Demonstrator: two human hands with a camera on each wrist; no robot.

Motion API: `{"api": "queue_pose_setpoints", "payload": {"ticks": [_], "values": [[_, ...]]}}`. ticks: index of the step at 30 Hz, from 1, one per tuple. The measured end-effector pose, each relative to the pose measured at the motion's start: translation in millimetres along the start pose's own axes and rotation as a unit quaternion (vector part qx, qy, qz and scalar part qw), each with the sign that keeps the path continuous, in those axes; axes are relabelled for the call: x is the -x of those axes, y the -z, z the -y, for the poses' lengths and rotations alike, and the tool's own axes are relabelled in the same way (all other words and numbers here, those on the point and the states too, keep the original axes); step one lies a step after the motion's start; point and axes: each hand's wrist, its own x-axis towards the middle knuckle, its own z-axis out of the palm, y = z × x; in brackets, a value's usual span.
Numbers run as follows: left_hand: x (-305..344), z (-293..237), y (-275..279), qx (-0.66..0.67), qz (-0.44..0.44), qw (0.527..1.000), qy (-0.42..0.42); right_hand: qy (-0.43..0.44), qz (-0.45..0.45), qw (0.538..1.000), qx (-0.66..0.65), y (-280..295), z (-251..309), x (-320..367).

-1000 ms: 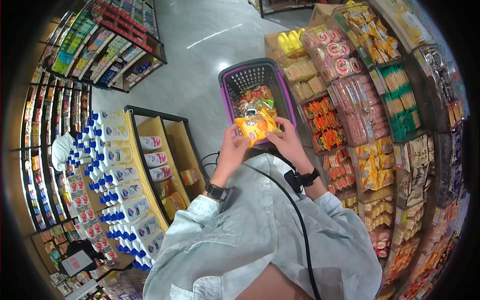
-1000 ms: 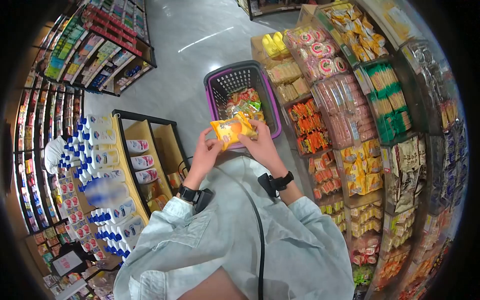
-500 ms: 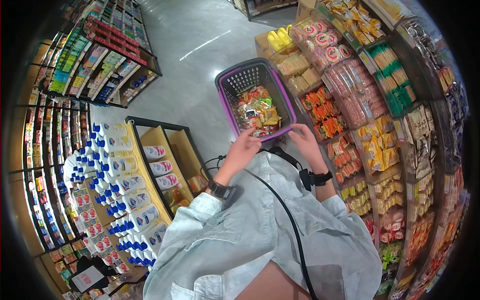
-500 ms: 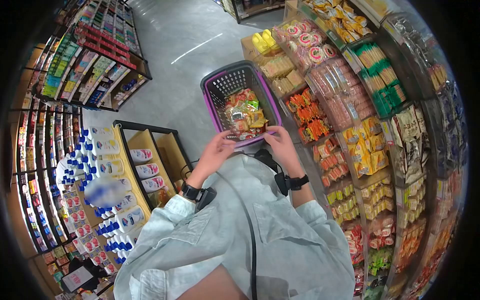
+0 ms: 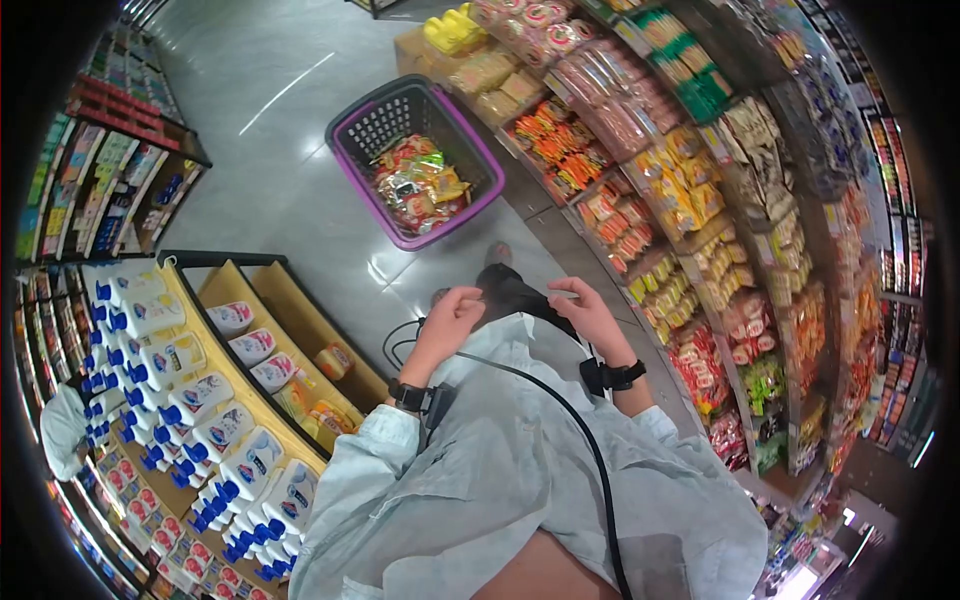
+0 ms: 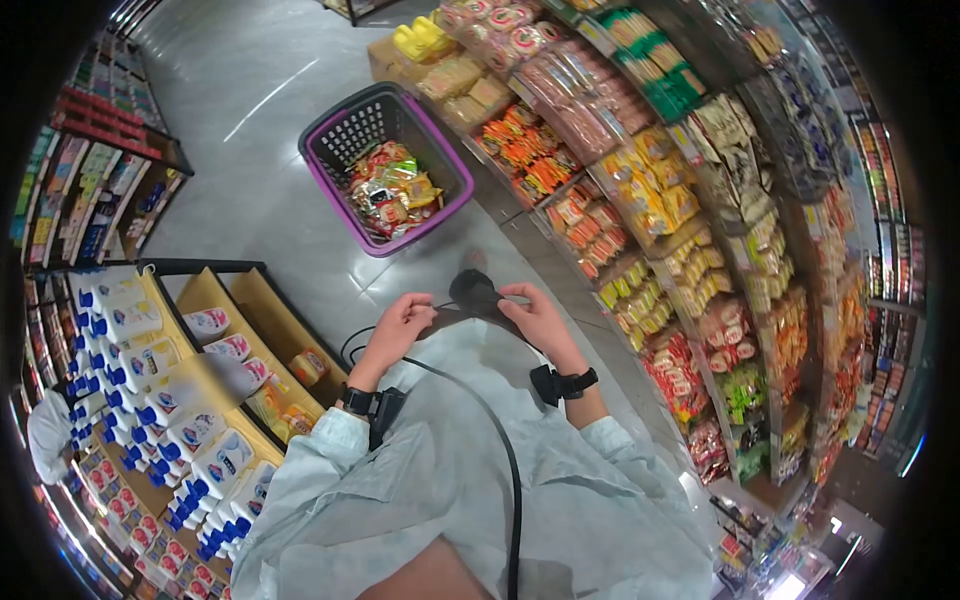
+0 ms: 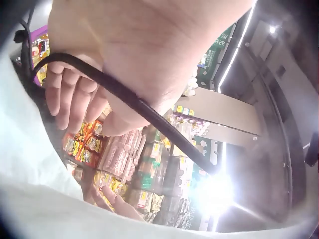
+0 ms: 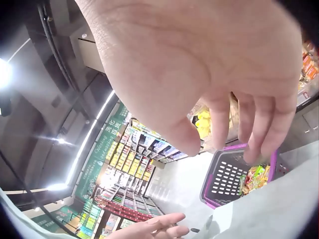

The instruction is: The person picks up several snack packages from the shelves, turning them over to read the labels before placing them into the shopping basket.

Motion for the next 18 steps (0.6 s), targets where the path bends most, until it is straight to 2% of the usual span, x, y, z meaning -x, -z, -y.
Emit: {"api": "queue_pose_setpoints", "payload": {"ticks": [3,8,10,11,17,18], "values": [[0.4,2.9,3.7,-0.002,0.027,1.0,-0.005,0.033,-0.026,0.999,0.012,3.0,-16.1,7.7],[-5.0,21.2,3.0,-0.017,-0.003,1.0,-0.01,0.062,-0.02,0.998,0.0,13.7,-33.4,17.3],[-10.0,20.0,-3.9,-0.037,0.002,0.999,0.004,0.032,-0.027,0.999,0.007,25.4,-36.8,28.9],[-13.6,19.3,-9.9,-0.046,0.009,0.999,0.001,0.017,-0.03,0.999,0.01,32.7,-40.4,35.0],[-38.9,-4.0,-73.8,-0.094,0.054,0.994,0.007,0.07,-0.094,0.988,-0.096,88.7,-101.2,57.6],[-44.8,-6.3,-89.0,-0.102,0.061,0.993,0.002,0.057,-0.098,0.989,-0.095,101.0,-108.2,61.8]]}}
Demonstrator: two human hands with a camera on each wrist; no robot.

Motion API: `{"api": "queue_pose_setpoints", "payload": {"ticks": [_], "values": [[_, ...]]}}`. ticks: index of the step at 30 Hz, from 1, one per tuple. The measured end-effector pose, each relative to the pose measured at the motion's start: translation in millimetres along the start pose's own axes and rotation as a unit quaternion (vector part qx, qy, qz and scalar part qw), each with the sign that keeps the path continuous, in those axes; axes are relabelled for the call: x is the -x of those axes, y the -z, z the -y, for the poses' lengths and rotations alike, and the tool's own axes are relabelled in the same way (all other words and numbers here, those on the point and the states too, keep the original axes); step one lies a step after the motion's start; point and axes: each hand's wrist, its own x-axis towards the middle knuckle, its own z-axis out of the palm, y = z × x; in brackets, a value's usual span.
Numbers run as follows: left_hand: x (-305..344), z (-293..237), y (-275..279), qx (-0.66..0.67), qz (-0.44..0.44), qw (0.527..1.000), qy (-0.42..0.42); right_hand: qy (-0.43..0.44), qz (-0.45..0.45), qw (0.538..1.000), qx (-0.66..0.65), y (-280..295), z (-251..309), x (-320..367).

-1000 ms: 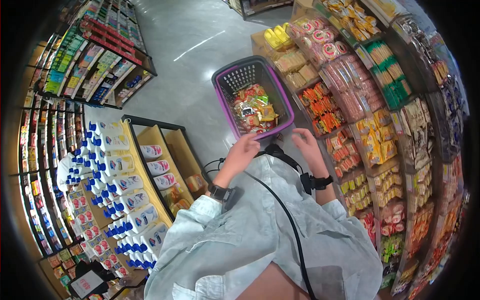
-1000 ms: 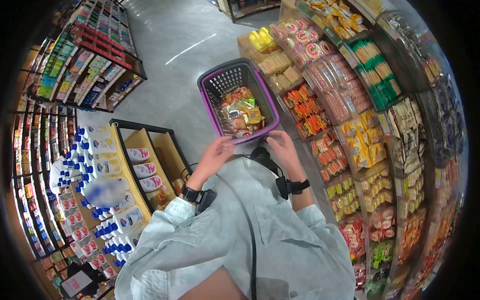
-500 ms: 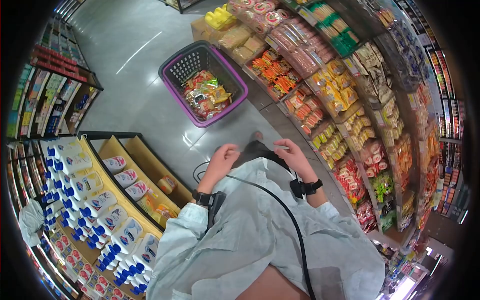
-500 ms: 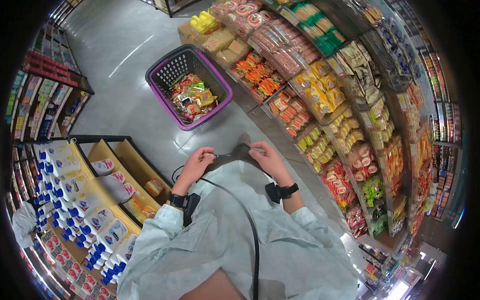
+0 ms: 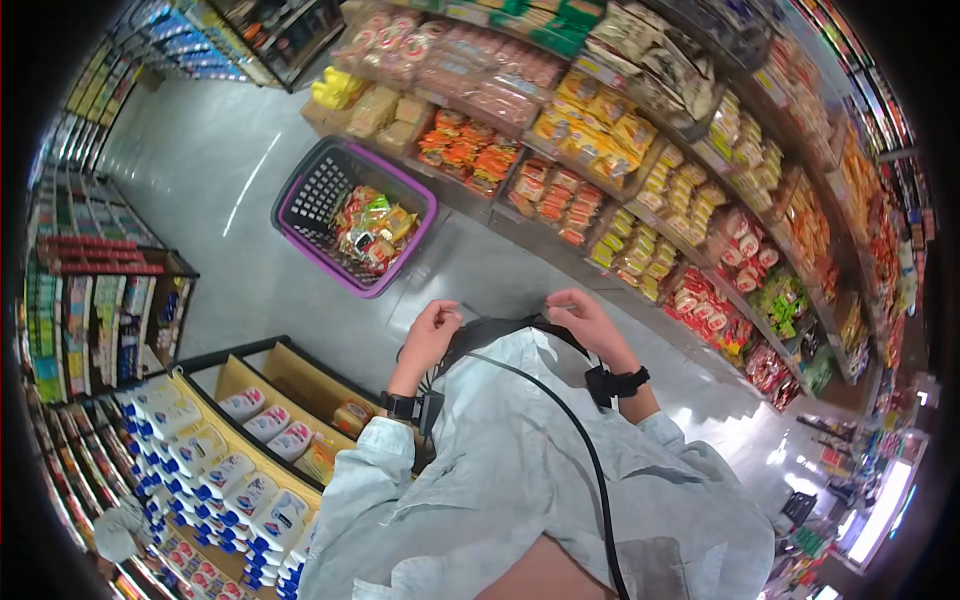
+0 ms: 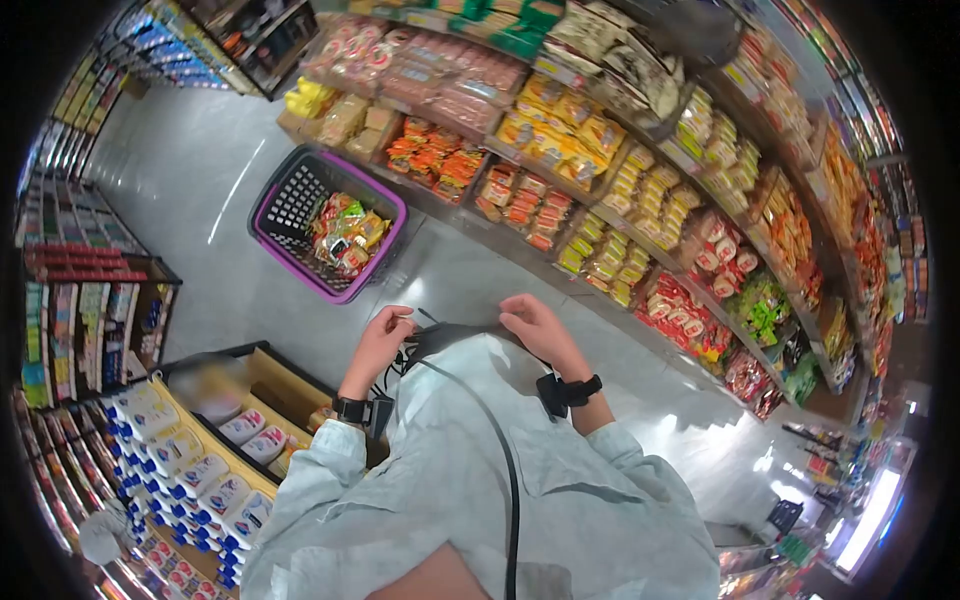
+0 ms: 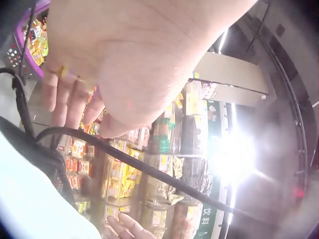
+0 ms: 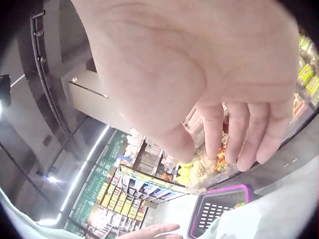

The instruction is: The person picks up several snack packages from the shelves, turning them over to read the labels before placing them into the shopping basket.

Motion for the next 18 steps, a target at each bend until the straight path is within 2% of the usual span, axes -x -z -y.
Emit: {"api": "queue_pose_setpoints", "payload": {"ticks": [2,4,8,11,14,18], "values": [[-11.4,-10.8,-28.5,-0.03,0.014,0.999,-0.003,-0.026,-0.006,1.0,0.004,28.7,-7.0,4.3],[-19.8,-35.6,-60.5,-0.076,0.029,0.997,0.0,-0.01,-0.021,1.0,-0.015,56.7,-29.8,2.0],[-39.3,-70.0,-128.4,-0.052,0.051,0.997,0.027,-0.004,-0.052,0.999,-0.009,109.9,-69.7,4.3],[-48.6,-103.1,-177.8,-0.124,0.062,0.989,0.046,0.006,-0.054,0.998,-0.041,151.1,-87.0,10.5],[-63.3,-106.7,-208.9,-0.164,0.104,0.98,-0.039,0.01,-0.075,0.996,-0.044,182.2,-93.3,17.9],[-82.3,-126.9,-230.9,-0.19,0.14,0.971,-0.026,0.043,-0.125,0.99,-0.05,210.6,-100.3,28.4]]}}
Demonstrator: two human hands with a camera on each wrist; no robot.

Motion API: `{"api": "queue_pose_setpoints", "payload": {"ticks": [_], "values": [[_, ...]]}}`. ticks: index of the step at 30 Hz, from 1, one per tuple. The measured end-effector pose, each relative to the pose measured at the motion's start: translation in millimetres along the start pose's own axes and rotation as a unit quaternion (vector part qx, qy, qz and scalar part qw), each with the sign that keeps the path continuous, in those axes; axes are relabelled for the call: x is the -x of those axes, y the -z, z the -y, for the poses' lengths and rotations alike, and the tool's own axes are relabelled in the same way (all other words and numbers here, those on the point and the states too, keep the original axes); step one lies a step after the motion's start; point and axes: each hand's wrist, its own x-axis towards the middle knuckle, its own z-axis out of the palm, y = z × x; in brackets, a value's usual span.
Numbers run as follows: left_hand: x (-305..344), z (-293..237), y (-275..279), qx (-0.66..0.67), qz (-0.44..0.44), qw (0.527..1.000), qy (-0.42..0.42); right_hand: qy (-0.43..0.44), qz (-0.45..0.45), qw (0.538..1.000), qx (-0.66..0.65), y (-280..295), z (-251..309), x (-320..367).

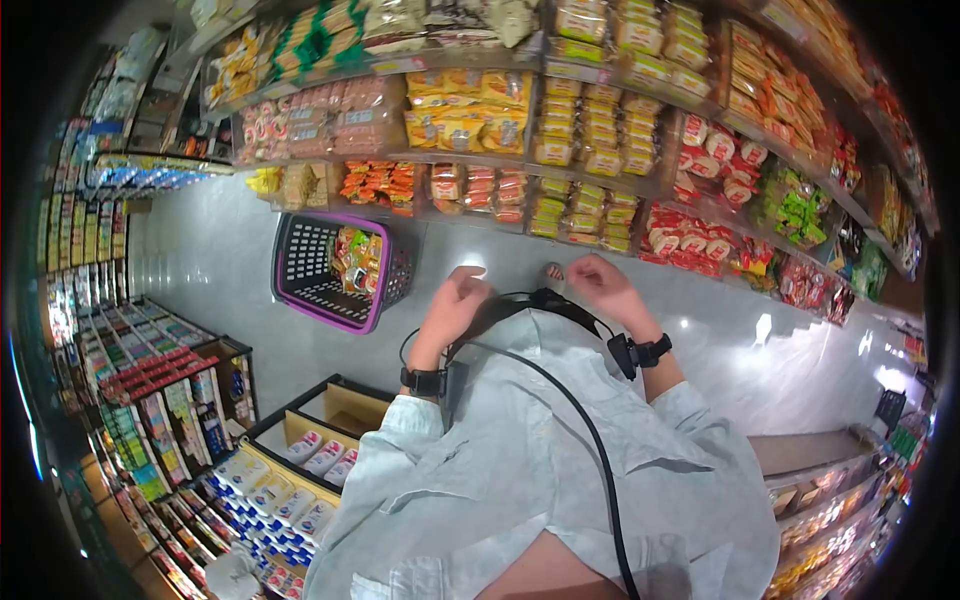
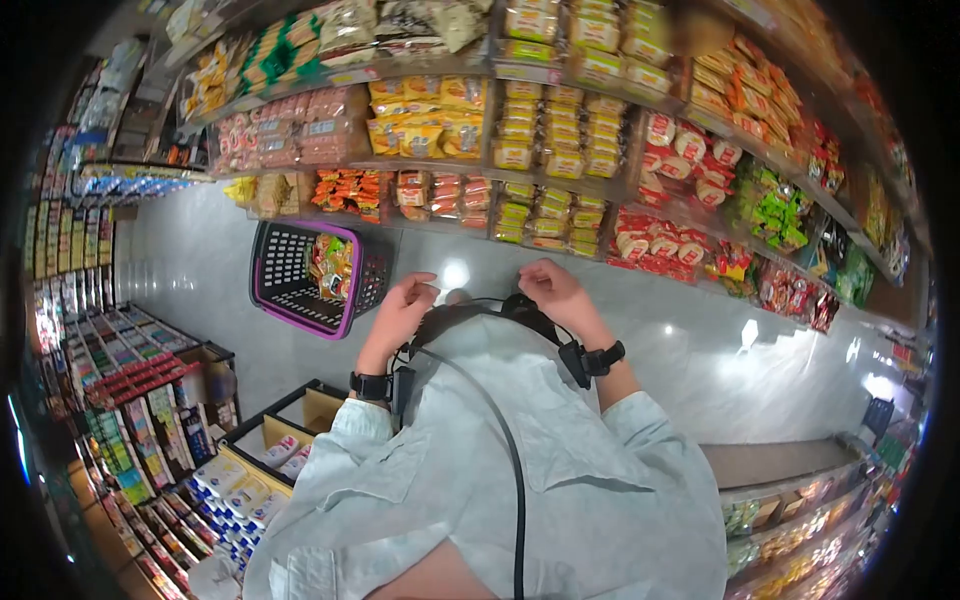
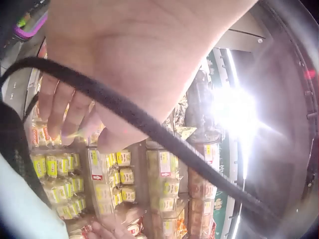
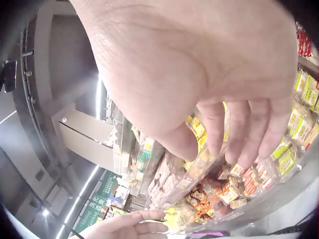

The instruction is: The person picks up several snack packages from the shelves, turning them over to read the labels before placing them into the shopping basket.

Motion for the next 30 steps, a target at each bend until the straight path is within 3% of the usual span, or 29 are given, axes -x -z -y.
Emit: {"api": "queue_pose_setpoints", "payload": {"ticks": [7,15,23,26,30], "values": [[-59.7,11.1,19.6,-0.081,-0.013,0.993,-0.083,-0.038,-0.101,0.994,-0.021,17.1,10.0,26.7],[-113.5,-26.0,24.1,-0.115,0.011,0.99,-0.079,-0.065,-0.141,0.986,-0.061,19.1,-14.9,30.1],[-171.1,-10.4,85.6,-0.12,-0.003,0.986,-0.118,-0.024,-0.089,0.995,-0.04,1.9,10.7,-59.8],[-194.9,1.5,118.0,-0.051,-0.017,0.99,-0.134,0.012,-0.066,0.998,-0.015,-13.5,43.9,-111.8],[-204.2,-43.0,152.6,-0.056,-0.042,0.988,-0.139,0.035,-0.018,0.998,0.043,-44.6,97.9,-184.7]]}}
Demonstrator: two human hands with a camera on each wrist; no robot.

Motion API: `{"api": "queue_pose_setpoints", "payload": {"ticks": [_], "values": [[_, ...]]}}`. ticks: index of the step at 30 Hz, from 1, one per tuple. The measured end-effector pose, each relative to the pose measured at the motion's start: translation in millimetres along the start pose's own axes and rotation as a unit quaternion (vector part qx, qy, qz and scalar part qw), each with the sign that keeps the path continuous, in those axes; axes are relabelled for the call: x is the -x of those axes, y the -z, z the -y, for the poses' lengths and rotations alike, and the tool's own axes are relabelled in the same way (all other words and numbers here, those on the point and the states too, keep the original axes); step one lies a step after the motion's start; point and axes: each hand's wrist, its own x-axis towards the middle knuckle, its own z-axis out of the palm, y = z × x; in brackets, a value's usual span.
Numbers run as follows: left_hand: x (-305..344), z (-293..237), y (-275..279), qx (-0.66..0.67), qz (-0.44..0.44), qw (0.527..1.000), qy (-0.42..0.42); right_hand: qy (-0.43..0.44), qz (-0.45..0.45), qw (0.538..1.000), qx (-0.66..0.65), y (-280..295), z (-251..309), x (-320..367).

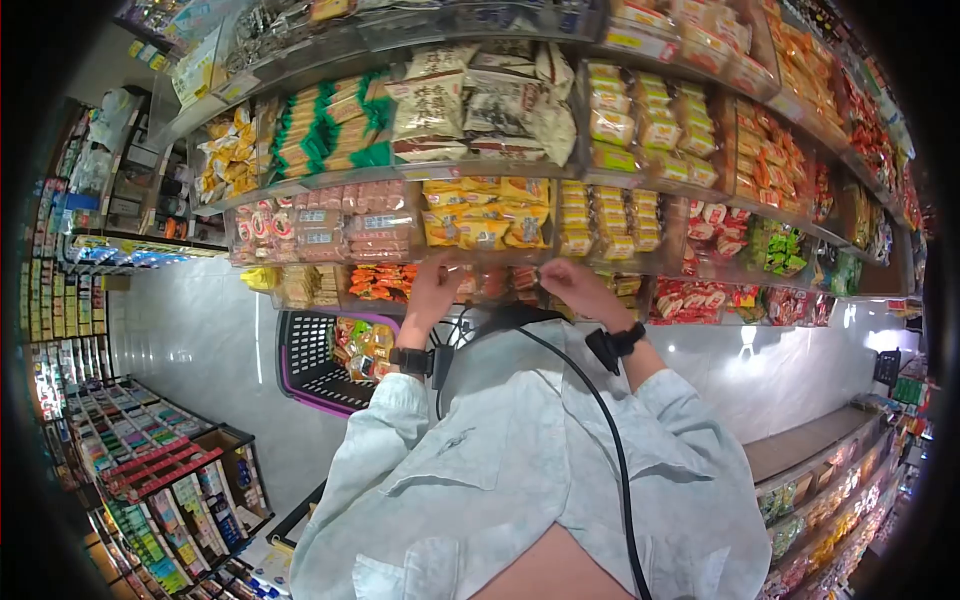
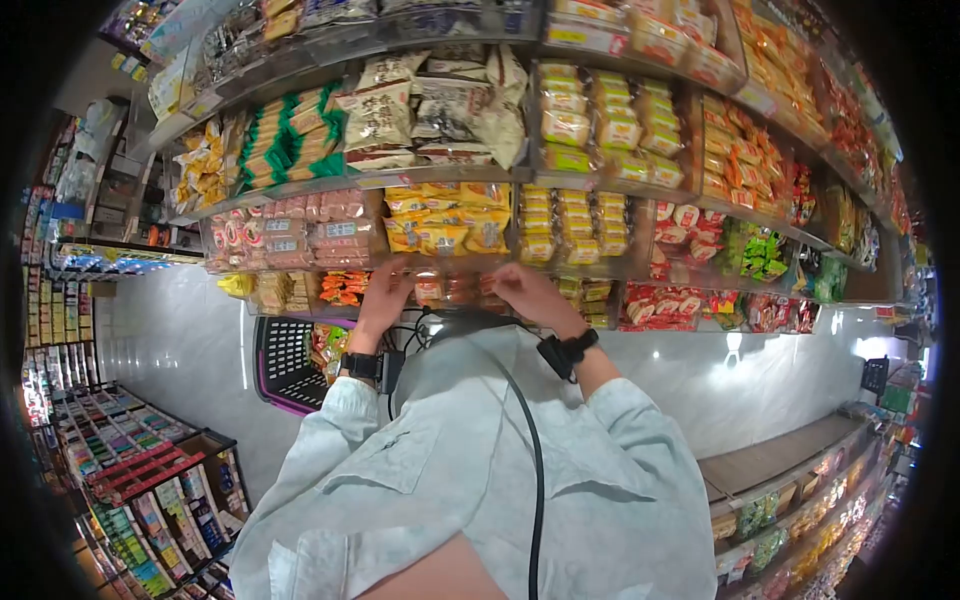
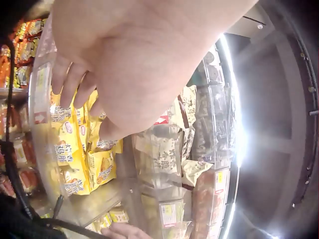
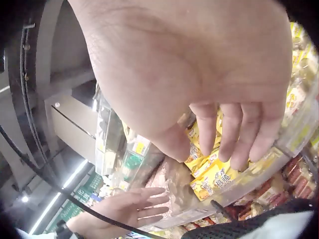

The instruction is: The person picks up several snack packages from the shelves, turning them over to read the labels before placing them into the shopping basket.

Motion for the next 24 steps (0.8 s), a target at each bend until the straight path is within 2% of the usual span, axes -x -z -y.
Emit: {"api": "queue_pose_setpoints", "payload": {"ticks": [2,3,4,5,8,10,12,13,15,17,18,20,24], "values": [[-27.5,35.2,7.9,-0.004,0.002,1.0,-0.031,-0.032,-0.005,0.999,0.018,-16.7,18.0,-35.0],[-34.4,36.2,9.8,-0.038,-0.011,0.996,-0.076,-0.05,-0.009,0.998,0.026,-24.2,24.3,-50.2],[-41.8,39.6,12.3,-0.07,-0.024,0.99,-0.121,-0.01,-0.035,0.996,0.08,-31.8,23.2,-65.6],[-51.7,43.4,16.5,-0.114,0.008,0.985,-0.13,0.03,-0.06,0.989,0.135,-40.0,17.4,-81.4],[-75.6,44.0,13.7,-0.156,0.073,0.981,-0.092,0.187,-0.162,0.929,0.275,-67.9,-30.4,-122.8],[-85.6,46.0,7.2,-0.154,0.084,0.977,-0.12,0.195,-0.18,0.928,0.262,-71.9,-48.2,-140.1],[-91.5,46.4,7.1,-0.157,0.104,0.974,-0.128,0.086,-0.148,0.975,0.14,-84.3,-59.7,-135.7],[-93.7,42.2,9.1,-0.159,0.117,0.973,-0.123,0.095,-0.134,0.969,0.186,-83.3,-17.7,-123.4],[-97.1,49.9,4.9,-0.174,0.137,0.969,-0.104,0.022,-0.079,0.973,0.217,-82.1,-15.8,-115.4],[-107.2,78.0,-3.4,-0.13,0.175,0.971,-0.1,-0.02,-0.051,0.966,0.254,-78.7,-0.6,-106.6],[-110.9,86.0,-7.2,-0.108,0.193,0.97,-0.098,-0.023,-0.051,0.959,0.278,-76.5,28.4,-101.9],[-106.0,79.7,-6.0,-0.069,0.169,0.971,-0.152,-0.019,-0.066,0.963,0.262,-73.3,35.6,-93.5],[-93.7,44.8,2.8,-0.047,0.164,0.961,-0.218,-0.024,-0.152,0.984,0.093,-59.6,21.3,-57.4]]}}
